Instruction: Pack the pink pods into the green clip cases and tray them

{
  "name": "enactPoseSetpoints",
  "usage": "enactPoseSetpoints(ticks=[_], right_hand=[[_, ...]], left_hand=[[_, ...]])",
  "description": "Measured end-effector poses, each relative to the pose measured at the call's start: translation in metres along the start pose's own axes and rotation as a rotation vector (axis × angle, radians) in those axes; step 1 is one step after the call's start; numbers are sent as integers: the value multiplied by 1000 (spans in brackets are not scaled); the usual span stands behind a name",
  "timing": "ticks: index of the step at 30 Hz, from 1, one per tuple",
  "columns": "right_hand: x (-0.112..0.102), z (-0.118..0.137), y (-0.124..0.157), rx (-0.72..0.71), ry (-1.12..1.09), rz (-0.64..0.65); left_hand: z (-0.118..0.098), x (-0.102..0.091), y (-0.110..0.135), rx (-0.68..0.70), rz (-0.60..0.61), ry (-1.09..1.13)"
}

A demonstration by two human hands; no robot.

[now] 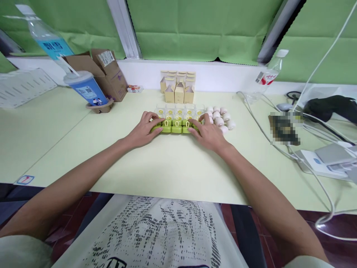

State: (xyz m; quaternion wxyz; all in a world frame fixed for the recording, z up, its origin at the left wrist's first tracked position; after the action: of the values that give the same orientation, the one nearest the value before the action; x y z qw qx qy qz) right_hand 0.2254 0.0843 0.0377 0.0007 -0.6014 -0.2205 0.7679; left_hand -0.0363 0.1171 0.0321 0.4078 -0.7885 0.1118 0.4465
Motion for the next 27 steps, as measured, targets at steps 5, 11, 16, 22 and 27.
enactPoseSetpoints(ticks=[5,11,16,22,27], right_hand=[[2,-2,-1,50,-105,33],[-5,0,4,45,-158,96],[-8,2,-3,39,-31,122],[-8,6,-10,50,26,137],[-14,7,-8,28,95,152]], left_hand=[[1,2,-3,-17,26,50],[-4,-1,4,-18,57,87],[-7,-4,6,7,70,83],[-6,-3,2,45,61,75],[-7,-7,1,52,76,14]])
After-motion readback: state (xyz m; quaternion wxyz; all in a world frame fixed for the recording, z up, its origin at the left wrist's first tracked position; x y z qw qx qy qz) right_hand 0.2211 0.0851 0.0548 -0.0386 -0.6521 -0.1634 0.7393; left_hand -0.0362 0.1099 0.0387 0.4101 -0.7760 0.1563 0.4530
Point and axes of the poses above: each hand's wrist, its own y-axis away from the middle knuckle, its own x-axis out of the palm, z = x × y, the point moved 7 cm from there along -y, towards the middle knuckle, and after that the axes turned 6 degrees about -z, right-handed, at the moved point
